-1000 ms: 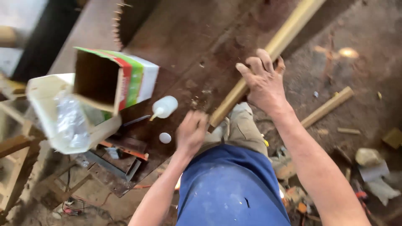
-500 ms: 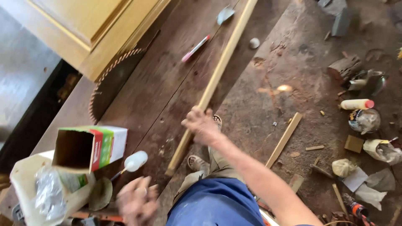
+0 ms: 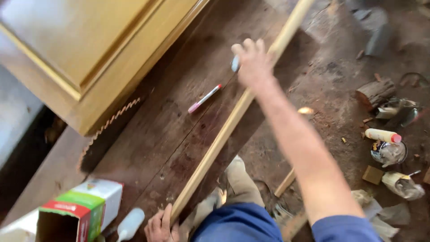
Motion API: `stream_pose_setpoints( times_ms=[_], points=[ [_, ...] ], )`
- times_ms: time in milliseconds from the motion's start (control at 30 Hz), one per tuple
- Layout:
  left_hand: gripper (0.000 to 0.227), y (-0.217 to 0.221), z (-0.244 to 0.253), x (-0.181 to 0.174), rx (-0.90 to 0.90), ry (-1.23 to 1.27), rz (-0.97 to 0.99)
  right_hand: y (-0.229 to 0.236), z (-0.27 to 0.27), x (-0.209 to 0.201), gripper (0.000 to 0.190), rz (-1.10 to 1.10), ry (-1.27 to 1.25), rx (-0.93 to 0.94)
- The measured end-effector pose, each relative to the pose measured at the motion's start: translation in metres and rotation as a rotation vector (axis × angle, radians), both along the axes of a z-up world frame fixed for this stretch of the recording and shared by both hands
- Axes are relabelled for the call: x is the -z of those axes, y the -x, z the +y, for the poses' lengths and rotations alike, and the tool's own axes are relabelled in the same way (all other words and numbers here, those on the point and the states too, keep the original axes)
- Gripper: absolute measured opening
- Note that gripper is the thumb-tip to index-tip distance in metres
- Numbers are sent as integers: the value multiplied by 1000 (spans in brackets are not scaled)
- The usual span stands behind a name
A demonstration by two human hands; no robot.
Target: Using an angle grinder to sand and smooth a long wooden strip on a workbench.
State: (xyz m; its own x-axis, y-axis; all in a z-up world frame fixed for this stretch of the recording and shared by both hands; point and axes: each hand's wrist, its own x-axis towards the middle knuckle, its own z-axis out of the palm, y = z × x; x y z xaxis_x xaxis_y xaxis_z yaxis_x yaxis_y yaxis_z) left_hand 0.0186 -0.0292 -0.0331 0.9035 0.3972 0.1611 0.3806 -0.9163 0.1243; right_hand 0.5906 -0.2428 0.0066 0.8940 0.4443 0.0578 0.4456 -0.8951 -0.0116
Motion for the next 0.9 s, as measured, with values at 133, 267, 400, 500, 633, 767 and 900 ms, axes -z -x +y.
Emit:
stream_pose_setpoints(
  times_ms=[133,267,400,500,633,767,900],
  points=[
    [55,-28,-8,-54,16,199,1,-71,-38,95,16,-288,9,-278],
    [42,-35,-41,-77,-296,605,250,43,-12,11,26,126,-432,-354],
    [59,-103,-54,-101,-219,1116,81,261,35,-57,12,817,-602,-400],
    [27,-94,-52,-95,-131,1329,-197,379,24,-31,23,1103,-755,-49],
    [18,-34,-24,-82,-236,1293,-154,401,48,-47,24,1219,-842,-2],
    [10,10,29,-69,-297,1073,-81,332,93,-57,38,184,-830,-248],
    [18,2,46,-47,-93,914,5,286,95,29,87,311,-309,269]
  ],
)
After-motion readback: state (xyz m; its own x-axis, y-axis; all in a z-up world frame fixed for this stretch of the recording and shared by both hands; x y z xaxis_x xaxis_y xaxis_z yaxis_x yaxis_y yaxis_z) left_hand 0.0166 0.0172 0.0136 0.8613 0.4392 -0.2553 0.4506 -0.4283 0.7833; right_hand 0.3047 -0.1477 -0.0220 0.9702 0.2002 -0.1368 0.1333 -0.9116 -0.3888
